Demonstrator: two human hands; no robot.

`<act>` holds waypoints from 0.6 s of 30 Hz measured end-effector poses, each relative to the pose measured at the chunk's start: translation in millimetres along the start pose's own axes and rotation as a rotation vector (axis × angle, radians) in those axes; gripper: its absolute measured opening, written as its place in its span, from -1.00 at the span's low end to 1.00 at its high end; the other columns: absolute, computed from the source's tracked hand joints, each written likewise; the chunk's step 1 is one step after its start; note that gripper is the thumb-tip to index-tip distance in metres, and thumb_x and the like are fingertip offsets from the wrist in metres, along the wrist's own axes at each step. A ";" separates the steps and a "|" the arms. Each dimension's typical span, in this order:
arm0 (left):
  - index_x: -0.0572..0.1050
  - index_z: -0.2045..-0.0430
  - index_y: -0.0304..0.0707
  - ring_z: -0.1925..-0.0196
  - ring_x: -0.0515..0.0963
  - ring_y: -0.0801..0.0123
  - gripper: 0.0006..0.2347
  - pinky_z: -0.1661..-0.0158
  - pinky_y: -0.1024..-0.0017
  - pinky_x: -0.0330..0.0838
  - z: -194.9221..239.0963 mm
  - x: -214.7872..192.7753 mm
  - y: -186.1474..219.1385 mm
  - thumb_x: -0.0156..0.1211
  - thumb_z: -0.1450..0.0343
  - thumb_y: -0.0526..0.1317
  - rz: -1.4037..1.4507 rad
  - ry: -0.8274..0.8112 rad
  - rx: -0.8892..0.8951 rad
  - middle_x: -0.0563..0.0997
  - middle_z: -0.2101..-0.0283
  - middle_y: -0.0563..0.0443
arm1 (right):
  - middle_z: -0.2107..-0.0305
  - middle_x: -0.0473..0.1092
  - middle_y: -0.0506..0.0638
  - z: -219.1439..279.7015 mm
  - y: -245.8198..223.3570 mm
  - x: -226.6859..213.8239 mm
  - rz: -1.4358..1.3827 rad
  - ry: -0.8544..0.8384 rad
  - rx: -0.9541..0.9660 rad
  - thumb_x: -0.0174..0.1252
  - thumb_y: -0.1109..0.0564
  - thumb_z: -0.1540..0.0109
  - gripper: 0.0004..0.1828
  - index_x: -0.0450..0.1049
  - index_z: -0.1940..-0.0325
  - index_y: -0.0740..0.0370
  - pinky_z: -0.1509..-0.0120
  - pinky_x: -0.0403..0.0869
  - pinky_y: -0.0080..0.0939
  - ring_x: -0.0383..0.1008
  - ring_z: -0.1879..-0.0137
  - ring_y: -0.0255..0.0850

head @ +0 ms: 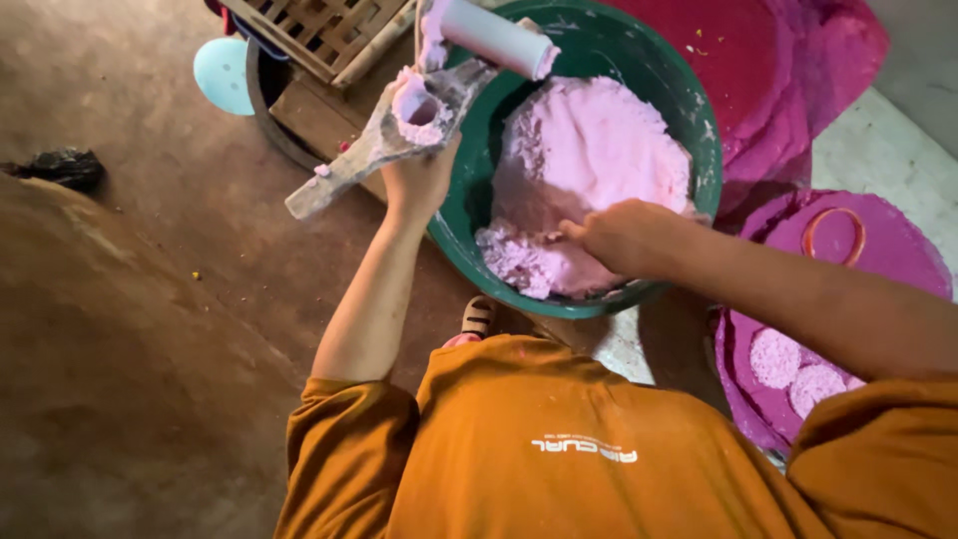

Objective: The person uses a wooden mold to press pink dough into small circular cakes and deposits them onto a large circular pink mat. They use a small stick to pack the dough and a circular ring to guide the placement on the mat.

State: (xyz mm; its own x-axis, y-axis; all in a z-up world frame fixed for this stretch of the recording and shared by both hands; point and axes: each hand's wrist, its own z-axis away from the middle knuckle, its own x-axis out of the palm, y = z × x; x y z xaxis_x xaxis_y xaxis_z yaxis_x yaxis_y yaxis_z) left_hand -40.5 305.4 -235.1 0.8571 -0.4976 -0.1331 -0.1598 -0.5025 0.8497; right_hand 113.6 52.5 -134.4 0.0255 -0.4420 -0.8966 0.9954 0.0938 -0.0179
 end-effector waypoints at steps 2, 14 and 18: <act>0.20 -0.34 -0.38 -0.44 0.36 0.11 -0.36 -0.44 0.26 0.18 -0.8 0.5 -1.3 0.38 -0.35 -0.44 -0.003 0.010 0.016 0.38 -0.35 -0.19 | 0.42 0.52 0.21 18.1 -3.0 4.7 -0.199 -0.084 0.081 -0.05 0.10 -0.30 -0.54 0.39 -0.30 0.04 0.22 0.51 0.14 0.58 0.31 0.14; 0.38 -0.15 -0.43 -0.16 0.57 0.26 -0.52 -0.20 0.36 0.43 -13.5 15.8 56.5 0.43 -0.37 -0.25 -0.153 -0.098 0.088 0.54 -0.14 -0.14 | 0.38 0.60 0.15 141.5 5.9 -49.0 -0.559 -0.190 0.551 0.13 0.04 -0.36 -0.54 0.49 -0.37 -0.17 0.16 0.49 -0.20 0.51 0.39 -0.08; 0.50 -0.13 -0.24 -0.02 0.61 0.22 -0.58 -0.03 0.30 0.54 -12.9 35.5 105.7 0.37 -0.38 -0.17 0.100 -0.151 -0.132 0.63 -0.10 -0.13 | 0.50 0.59 -0.06 175.5 23.0 -77.9 -0.816 0.312 0.328 0.18 0.06 -0.23 -0.53 0.52 -0.26 -0.05 0.42 0.43 -0.25 0.42 0.53 -0.35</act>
State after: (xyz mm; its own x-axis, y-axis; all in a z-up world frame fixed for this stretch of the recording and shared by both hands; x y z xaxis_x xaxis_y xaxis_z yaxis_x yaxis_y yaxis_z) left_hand -20.7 243.8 -143.5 0.7556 -0.6454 -0.1115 -0.1660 -0.3534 0.9206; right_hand 150.7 -67.5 12.7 -0.6718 0.0037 -0.7407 0.6720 -0.4176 -0.6116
